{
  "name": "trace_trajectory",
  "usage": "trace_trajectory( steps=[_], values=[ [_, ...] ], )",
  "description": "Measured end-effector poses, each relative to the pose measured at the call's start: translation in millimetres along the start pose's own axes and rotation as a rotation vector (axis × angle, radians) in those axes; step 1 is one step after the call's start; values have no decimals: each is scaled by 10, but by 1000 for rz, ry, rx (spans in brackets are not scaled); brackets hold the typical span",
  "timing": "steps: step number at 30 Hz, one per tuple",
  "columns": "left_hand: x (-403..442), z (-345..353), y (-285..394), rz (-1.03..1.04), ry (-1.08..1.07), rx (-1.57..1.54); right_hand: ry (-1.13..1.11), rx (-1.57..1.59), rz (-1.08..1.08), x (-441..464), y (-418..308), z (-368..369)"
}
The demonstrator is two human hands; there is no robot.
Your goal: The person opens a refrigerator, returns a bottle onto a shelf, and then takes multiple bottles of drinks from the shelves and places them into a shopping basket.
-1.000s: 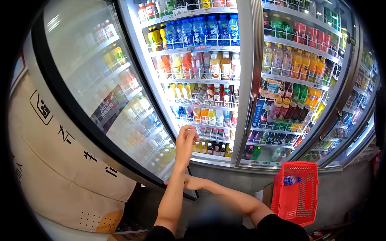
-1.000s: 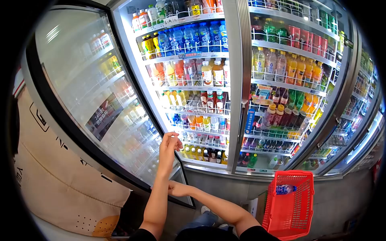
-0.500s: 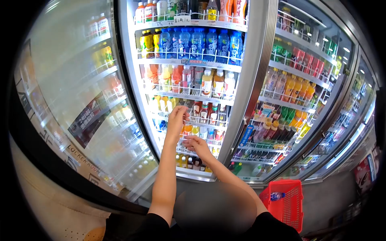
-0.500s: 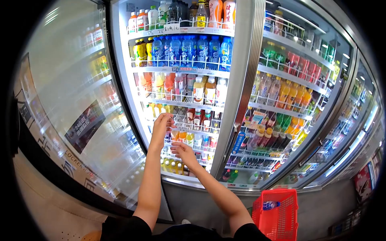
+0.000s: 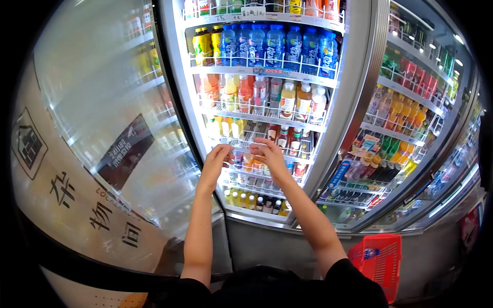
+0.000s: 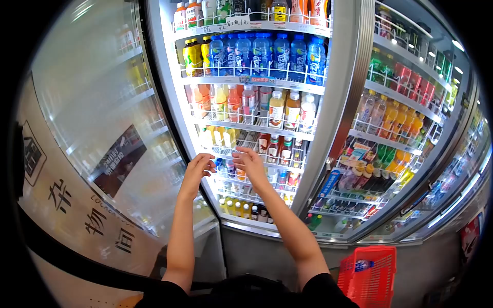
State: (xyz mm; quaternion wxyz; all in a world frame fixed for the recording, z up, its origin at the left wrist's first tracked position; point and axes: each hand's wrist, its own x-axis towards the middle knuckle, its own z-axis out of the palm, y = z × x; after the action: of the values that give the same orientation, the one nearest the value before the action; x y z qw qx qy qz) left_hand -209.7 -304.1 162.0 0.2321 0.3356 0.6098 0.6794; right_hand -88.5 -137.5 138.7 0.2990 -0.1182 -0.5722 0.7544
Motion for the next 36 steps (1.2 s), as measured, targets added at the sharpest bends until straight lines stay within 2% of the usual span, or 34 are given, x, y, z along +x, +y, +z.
trace_trajectory(
  steps=[5,14,24,28,31,33,35,36],
  values=[
    [118,-436,40,-6,28,14,51,-25,16,319,139,-38],
    [641,-174,290,61,-38,4,102,-34,-64,921,-165,-181],
    [1929,1,324,190,18,-16,96,-144,-288,1876,-853,-358],
    [2599,102,540,338,12,72,158,-143,-363,2268,-1204,-336],
    [3001,163,803,447,14,118,112,-165,-459,2667,-1360,-326],
    [3472,190,779,673,44,150,101,-408,-610,2975,-1428,-293],
    [3736,277,803,665,38,143,142,-615,-702,3228,-1455,-256],
    [3873,328,806,676,54,165,217,-746,-674,3248,-1541,-217]
  ],
)
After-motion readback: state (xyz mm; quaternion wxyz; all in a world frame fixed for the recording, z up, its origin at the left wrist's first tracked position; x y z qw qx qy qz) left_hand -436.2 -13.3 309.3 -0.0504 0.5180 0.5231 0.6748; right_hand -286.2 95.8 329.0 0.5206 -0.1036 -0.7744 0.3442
